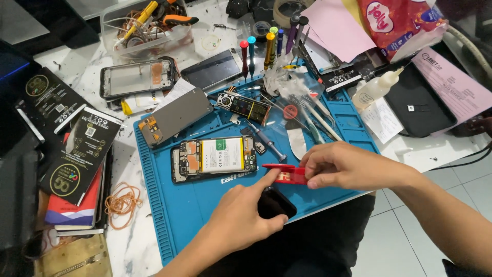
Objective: Testing a replacement screen on a disassembled mobile phone by connecting it to the motherboard and interacting with the touch interface.
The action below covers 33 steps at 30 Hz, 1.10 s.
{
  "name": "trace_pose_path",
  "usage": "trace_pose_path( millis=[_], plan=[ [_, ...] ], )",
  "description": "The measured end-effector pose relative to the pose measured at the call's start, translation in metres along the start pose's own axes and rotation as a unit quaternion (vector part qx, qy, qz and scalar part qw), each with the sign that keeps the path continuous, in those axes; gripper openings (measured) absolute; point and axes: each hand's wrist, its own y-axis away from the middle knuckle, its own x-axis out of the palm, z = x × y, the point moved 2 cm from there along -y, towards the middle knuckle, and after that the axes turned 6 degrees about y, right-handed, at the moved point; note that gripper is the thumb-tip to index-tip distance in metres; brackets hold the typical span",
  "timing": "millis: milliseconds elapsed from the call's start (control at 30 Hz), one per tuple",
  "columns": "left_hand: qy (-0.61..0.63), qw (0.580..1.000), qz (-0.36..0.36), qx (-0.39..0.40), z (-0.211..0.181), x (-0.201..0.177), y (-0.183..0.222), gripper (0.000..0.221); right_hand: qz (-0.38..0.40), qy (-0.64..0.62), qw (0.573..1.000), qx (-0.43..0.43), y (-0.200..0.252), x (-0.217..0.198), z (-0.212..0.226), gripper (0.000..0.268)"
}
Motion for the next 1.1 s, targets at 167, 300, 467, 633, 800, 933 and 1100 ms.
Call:
trace_pose_path(
  millis=[167,300,467,633,800,933,1100],
  plan=[
    [-0.015,1.0,-0.015,0.012,-0.001,0.002,-0.002,0.089,0.028,0.03,0.999,0.035,-0.004,-0.009,0.013,0.019],
    [-0.015,1.0,-0.008,0.001,-0.001,0.003,-0.002,0.089,0.028,-0.027,0.998,0.051,-0.007,-0.011,0.014,0.019],
    [-0.014,1.0,0.005,-0.005,0.0,0.004,-0.002,0.091,0.008,-0.066,0.997,0.026,-0.007,-0.006,0.001,0.02],
    [-0.021,1.0,-0.003,-0.002,0.0,0.004,-0.004,0.09,-0.065,-0.072,0.995,-0.013,0.001,-0.002,0.006,0.009],
    [-0.023,1.0,-0.006,0.002,0.0,0.005,-0.004,0.091,-0.125,0.13,0.984,-0.006,0.014,0.007,0.015,0.018],
    [-0.025,1.0,-0.011,0.013,0.0,0.006,-0.004,0.09,-0.129,0.144,0.981,-0.01,0.015,0.006,0.018,0.017],
    [-0.039,0.999,0.003,-0.006,-0.002,0.004,-0.004,0.091,-0.07,0.144,0.987,0.015,0.012,0.002,0.015,0.021]
  ],
)
